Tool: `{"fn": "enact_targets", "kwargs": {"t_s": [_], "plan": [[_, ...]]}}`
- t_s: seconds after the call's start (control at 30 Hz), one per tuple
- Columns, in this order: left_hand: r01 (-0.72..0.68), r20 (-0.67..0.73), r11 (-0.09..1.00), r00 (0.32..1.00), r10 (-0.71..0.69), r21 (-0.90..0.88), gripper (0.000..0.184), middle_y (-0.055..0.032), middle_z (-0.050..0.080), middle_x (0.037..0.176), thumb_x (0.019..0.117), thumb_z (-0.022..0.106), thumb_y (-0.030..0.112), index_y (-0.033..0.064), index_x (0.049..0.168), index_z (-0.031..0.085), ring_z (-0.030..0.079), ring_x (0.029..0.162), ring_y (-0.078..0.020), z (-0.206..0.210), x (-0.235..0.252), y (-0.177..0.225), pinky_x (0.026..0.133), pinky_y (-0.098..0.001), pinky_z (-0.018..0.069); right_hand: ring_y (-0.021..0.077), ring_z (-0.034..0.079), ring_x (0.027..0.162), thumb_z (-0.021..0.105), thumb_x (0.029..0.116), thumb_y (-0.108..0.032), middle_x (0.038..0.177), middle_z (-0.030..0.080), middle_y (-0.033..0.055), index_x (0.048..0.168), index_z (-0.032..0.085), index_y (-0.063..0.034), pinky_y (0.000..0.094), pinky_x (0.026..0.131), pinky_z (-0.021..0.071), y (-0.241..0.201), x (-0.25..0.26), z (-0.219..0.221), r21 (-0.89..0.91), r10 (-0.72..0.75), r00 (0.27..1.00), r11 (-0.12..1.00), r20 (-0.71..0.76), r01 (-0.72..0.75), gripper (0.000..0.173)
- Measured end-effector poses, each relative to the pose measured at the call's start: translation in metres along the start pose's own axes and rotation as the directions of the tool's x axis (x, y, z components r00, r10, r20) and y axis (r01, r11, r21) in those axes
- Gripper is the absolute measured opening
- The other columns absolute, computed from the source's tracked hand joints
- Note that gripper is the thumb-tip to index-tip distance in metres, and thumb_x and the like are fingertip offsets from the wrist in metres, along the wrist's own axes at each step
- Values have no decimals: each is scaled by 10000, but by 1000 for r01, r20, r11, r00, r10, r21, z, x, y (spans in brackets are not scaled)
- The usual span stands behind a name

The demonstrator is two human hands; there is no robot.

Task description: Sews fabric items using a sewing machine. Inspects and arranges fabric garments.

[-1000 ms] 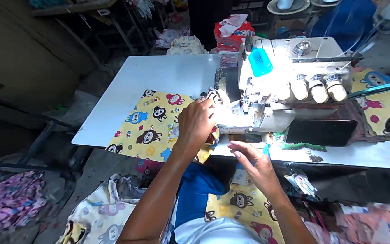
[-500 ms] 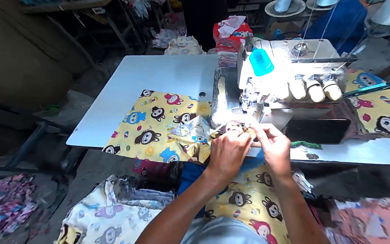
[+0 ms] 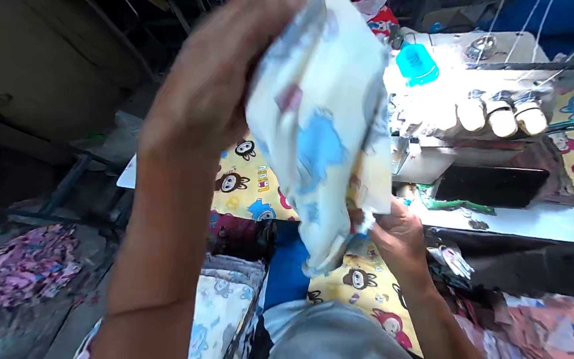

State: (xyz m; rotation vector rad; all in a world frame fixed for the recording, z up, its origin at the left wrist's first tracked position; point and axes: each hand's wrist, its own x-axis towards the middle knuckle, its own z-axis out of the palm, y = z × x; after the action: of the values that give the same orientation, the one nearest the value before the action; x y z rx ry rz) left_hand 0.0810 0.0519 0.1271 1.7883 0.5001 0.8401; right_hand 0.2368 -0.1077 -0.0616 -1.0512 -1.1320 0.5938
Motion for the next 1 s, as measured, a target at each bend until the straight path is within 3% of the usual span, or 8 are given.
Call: {"fn": "enact_targets", "kwargs": {"t_s": [0.1, 0.17, 0.2, 0.37, 0.5, 0.63, 0.87, 1.0], "plan": [[66, -154, 952, 988, -20, 300, 173, 90, 664, 900, 1097, 430, 161, 139, 1063, 598, 658, 811, 24, -38, 30, -36, 736, -171, 574, 14, 692, 832, 643, 975, -50, 912, 729, -44, 1052, 703, -61, 196, 798, 591, 3, 7, 8, 6, 117, 993, 993, -31, -117, 98], [122, -163, 777, 986, -26, 617, 312, -109, 635, 1296, 1061, 511, 170, 24, 1327, 582, 620, 1189, -169, -57, 29, -72, 1016, -377, 512, 19, 684, 811, 628, 1000, -89, 902, 725, -33, 1060, 713, -64, 196, 770, 582, 17, 6, 8, -42, 186, 982, 981, -45, -188, 108], [133, -154, 717, 987, -36, 684, 366, -200, 579, 1386, 1050, 516, 161, -5, 1375, 554, 575, 1273, -291, -57, 18, -87, 1056, -487, 473, 27, 682, 807, 627, 1009, -108, 902, 727, -26, 1064, 721, -65, 201, 763, 579, 25, 4, 8, -51, 218, 975, 974, -50, -220, 118], [144, -141, 778, 987, -71, 611, 191, -143, 688, 1015, 1021, 598, 116, 5, 1168, 650, 686, 796, -213, 23, -94, -122, 681, -374, 591, 61, 696, 856, 567, 1035, -113, 950, 719, -6, 1105, 702, -46, 260, 816, 604, 44, -8, -1, -34, 332, 943, 942, -39, -333, 166], [195, -262, 841, 963, -66, 504, 293, -102, 702, 1022, 922, 744, 179, 16, 1160, 692, 714, 872, -157, 71, -146, -178, 737, -326, 624, 46, 680, 837, 571, 1032, -121, 946, 707, -32, 1096, 705, -78, 232, 795, 590, 39, -5, 0, -56, 315, 949, 947, -27, -316, 154], [297, -382, 791, 920, -87, 535, 515, -159, 684, 1163, 867, 806, 304, 26, 1278, 670, 705, 955, -252, 103, -157, -200, 810, -422, 595, 41, 680, 810, 575, 1038, -136, 929, 705, -45, 1107, 697, -92, 221, 737, 593, 27, 6, 5, -42, 257, 966, 966, 17, -256, 147], [318, -375, 766, 920, -109, 559, 150, -86, 737, 997, 975, 668, 133, 66, 1074, 759, 717, 839, -213, 82, -161, -192, 750, -412, 594, 73, 699, 849, 549, 1064, -176, 961, 698, -44, 1123, 639, -109, 278, 799, 615, 5, 35, -1, 21, 144, 989, 989, -24, -144, 127], [348, -399, 862, 897, -191, 370, 152, -59, 729, 1016, 1015, 610, 129, 55, 1113, 700, 692, 742, -108, 71, -166, -174, 643, -281, 591, 52, 711, 833, 520, 1080, -180, 972, 695, -53, 1155, 615, -119, 243, 739, 630, -4, 45, -5, -5, 120, 993, 993, 4, -120, 136]]}}
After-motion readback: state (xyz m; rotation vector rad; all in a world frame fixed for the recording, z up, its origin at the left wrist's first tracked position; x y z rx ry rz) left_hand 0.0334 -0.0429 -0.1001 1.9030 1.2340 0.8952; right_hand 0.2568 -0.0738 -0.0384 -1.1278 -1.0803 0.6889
